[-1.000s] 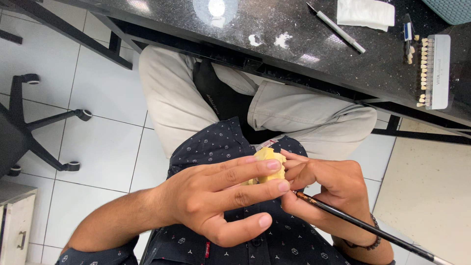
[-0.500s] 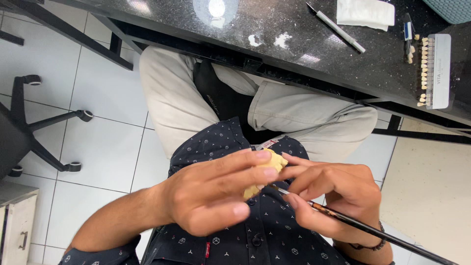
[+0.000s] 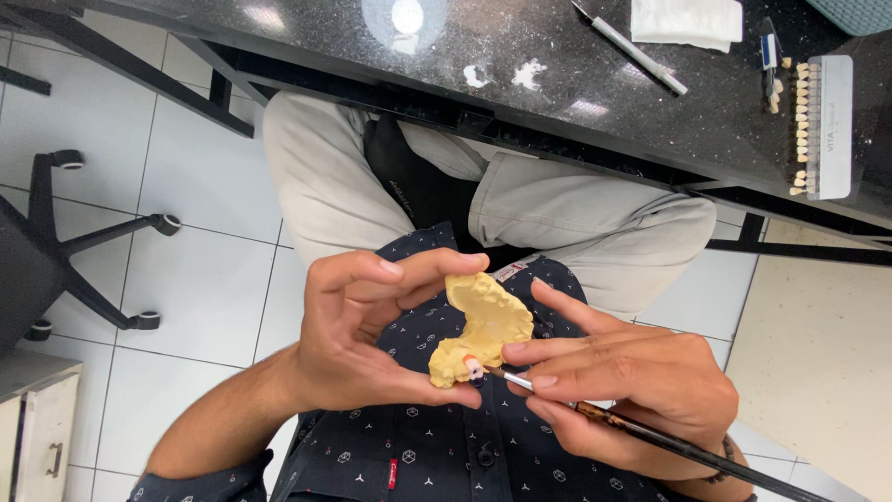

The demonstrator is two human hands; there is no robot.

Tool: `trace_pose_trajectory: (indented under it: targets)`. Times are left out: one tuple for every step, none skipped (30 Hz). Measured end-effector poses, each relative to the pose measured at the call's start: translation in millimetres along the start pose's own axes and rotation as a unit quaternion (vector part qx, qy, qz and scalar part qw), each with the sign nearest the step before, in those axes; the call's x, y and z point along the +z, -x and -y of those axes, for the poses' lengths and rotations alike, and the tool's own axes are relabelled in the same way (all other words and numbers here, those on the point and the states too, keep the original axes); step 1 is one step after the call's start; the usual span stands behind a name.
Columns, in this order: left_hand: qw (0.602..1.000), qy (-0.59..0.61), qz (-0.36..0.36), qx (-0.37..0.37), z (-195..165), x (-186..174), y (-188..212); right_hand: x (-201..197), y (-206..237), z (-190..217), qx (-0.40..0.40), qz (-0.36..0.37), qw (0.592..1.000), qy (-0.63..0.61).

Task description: The person holds a yellow plaster dental cast in one hand and uses a fine brush to apply and shape material on a single tooth on the cast, periodically rotating the model and wiping or repositioning the brush while working over the same tooth.

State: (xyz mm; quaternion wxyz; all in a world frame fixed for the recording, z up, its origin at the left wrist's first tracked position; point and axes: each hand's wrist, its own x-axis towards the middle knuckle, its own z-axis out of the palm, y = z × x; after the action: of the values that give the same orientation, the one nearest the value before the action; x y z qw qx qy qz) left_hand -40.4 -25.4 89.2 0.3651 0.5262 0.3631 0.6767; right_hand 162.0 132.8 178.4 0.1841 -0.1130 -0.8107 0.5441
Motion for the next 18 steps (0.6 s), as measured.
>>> trace_pose_trajectory:
  targets:
    - [1.000,0.000,0.003,0.001,-0.2,-0.9,-0.1,0.3,-0.8,0.2,0.002,0.002,1.000,0.012]
    - [1.000,0.002,0.005,0.000,-0.2,-1.0,0.2,0.0,-2.0,-0.4,-0.001,0.004,1.000,0.008]
    - [1.000,0.004,0.007,-0.001,0.0,-1.2,0.3,-0.4,-3.8,-2.0,-0.003,0.006,1.000,0.003]
    - [1.000,-0.012,0.011,0.012,0.9,-1.9,-0.2,-0.8,-5.4,-3.4,-0.004,0.008,1.000,-0.002]
    - [0.999,-0.028,0.015,0.024,2.0,-2.8,-0.7,-1.1,-6.1,-3.7,-0.002,0.016,1.000,0.007]
    - [0.998,-0.042,0.019,0.036,3.2,-3.1,-1.0,-1.5,-6.7,-4.2,0.000,0.024,1.000,0.016]
    - [0.998,-0.037,0.021,0.038,3.9,-3.3,-1.1,-1.9,-7.6,-4.8,0.002,0.032,0.999,0.025]
    - [0.998,-0.033,0.023,0.041,4.5,-3.5,-1.3,-2.4,-8.3,-5.5,0.003,0.037,0.999,0.023]
    - [0.998,-0.028,0.025,0.044,4.4,-3.7,-1.2,-3.0,-9.1,-6.0,0.003,0.042,0.999,0.020]
    - [0.998,-0.029,0.027,0.045,4.5,-3.4,-1.0,-3.5,-9.4,-6.3,0.005,0.047,0.999,0.017]
    - [0.998,-0.030,0.028,0.047,4.4,-3.3,-1.0,-3.4,-9.7,-6.5,0.005,0.047,0.999,0.018]
    - [0.998,-0.032,0.030,0.049,4.3,-3.5,-1.1,-3.3,-10.0,-6.9,0.005,0.047,0.999,0.020]
    - [0.998,-0.035,0.030,0.049,3.9,-3.4,-1.2,-3.2,-10.1,-6.9,0.006,0.048,0.999,0.021]
    - [0.998,-0.037,0.031,0.049,3.9,-3.3,-1.4,-3.2,-10.1,-7.1,0.008,0.050,0.999,0.020]
    - [0.997,-0.041,0.031,0.050,4.0,-3.3,-1.7,-3.4,-10.3,-7.3,0.009,0.052,0.998,0.018]
    - [0.997,-0.040,0.031,0.050,4.0,-3.5,-2.1,-3.4,-10.3,-7.5,0.010,0.054,0.998,0.017]
    - [0.998,-0.039,0.030,0.050,3.8,-3.3,-2.3,-3.3,-10.3,-7.5,0.010,0.054,0.998,0.020]
    - [0.998,-0.038,0.029,0.049,4.0,-3.0,-2.5,-3.3,-10.2,-7.8,0.010,0.055,0.998,0.024]
